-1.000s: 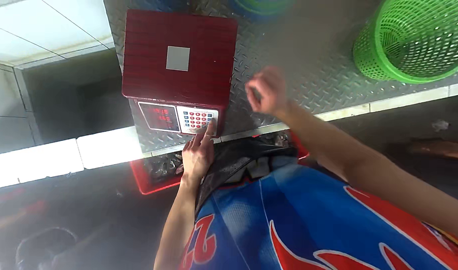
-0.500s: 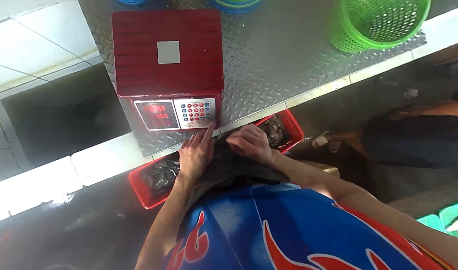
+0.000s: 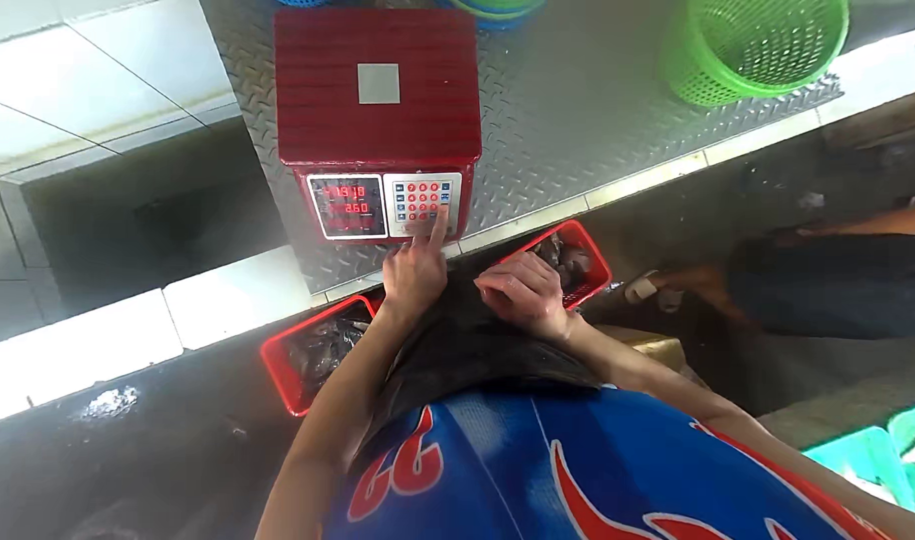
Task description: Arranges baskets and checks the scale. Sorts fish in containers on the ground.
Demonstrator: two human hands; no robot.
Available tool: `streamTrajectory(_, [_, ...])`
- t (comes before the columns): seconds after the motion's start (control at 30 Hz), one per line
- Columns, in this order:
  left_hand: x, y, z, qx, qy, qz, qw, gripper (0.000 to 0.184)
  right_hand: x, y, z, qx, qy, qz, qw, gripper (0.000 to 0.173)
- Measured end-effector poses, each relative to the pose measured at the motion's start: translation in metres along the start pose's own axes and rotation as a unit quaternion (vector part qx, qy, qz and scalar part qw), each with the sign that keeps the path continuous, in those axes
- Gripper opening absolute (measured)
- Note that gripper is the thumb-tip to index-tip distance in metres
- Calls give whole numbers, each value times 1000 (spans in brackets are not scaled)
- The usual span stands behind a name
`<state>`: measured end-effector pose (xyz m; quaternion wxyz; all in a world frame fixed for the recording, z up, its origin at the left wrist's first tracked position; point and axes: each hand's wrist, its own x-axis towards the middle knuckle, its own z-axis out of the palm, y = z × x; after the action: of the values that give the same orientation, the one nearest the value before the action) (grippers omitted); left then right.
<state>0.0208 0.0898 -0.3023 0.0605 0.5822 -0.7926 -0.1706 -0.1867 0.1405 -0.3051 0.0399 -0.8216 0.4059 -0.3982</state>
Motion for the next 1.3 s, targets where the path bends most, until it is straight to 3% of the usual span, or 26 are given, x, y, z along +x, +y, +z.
streamTrajectory(0.17, [10, -2, 12, 30, 10, 0, 1000, 69, -1, -7, 4, -3, 7, -4, 1000, 7])
streamTrajectory(0.47, [-10, -6, 4, -68, -38, -5, 997, 73, -2, -14, 10, 5, 2, 25, 1000, 6])
streamTrajectory(0.63, [-5, -11, 23, -84, -13, -4, 996, 68, -10, -16, 15, 13, -8, 47, 999, 8])
streamTrajectory(0.8, [-25, 14, -13, -149, -108, 8, 983, 67, -2, -25, 4, 29, -16, 34, 999, 11])
streamTrajectory(0.93, [-23, 16, -24, -168, -66, 49, 982, 54, 8, -20, -2, 51, 11, 15, 999, 11])
streamTrajectory(1.1, [18, 14, -33, -242, 73, 93, 963, 38, 12, 27, 7, 84, 34, 78, 993, 12])
streamTrajectory(1.3, [124, 41, -118, -275, 158, 214, 924, 40, 78, 150, -27, 131, 61, 272, 951, 22])
